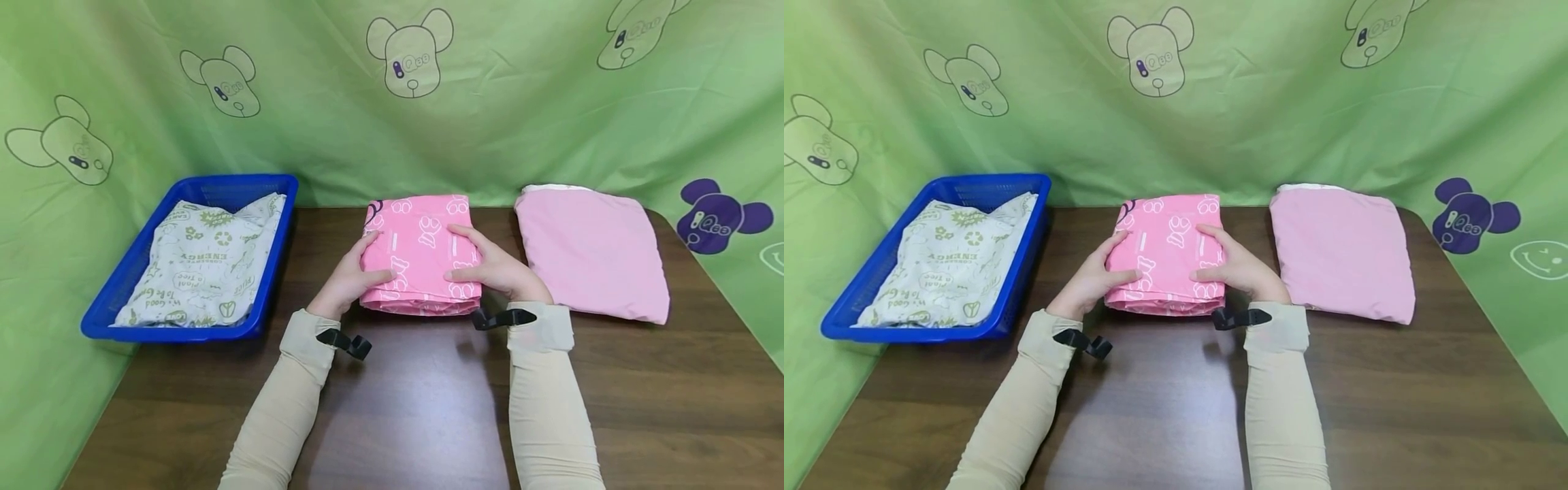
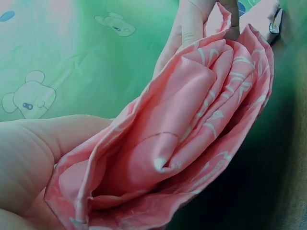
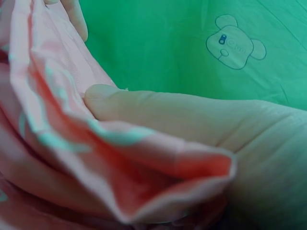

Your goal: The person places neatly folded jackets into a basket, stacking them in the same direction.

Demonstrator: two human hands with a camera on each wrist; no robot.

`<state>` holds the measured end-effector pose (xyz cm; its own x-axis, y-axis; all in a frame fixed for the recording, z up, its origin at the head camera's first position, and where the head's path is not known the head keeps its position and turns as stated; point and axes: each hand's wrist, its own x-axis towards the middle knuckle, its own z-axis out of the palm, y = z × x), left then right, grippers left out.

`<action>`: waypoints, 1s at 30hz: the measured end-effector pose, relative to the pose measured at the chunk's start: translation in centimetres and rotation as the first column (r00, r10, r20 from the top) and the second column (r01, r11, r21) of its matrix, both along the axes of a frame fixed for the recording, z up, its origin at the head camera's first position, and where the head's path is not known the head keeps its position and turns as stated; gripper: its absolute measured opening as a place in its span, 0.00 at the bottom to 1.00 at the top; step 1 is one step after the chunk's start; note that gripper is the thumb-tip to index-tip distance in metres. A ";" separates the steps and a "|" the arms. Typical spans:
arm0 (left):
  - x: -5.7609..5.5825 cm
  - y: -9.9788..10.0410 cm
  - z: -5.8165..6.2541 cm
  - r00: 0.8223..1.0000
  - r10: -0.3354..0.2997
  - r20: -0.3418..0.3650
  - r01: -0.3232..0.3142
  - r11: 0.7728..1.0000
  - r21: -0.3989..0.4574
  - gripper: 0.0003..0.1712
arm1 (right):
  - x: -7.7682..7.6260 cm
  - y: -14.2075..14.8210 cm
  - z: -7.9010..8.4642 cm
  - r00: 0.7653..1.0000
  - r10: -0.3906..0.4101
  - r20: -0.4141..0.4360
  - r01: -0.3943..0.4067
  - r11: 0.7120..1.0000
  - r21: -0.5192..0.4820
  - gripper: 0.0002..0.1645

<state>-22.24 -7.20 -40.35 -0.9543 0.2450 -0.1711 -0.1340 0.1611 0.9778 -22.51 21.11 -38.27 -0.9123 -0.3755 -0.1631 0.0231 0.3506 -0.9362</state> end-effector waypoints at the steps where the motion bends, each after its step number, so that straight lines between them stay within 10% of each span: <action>1: 0.0 0.0 0.1 1.000 0.001 -0.004 -0.001 1.000 0.001 0.52 | 0.0 0.0 0.0 1.000 -0.002 -0.009 0.002 1.000 0.005 0.60; 30: 1.5 -1.5 4.2 0.988 0.049 -0.149 -0.050 0.999 0.000 0.54 | 0.7 -1.9 1.7 1.000 -0.020 -0.010 0.017 0.964 -0.266 0.64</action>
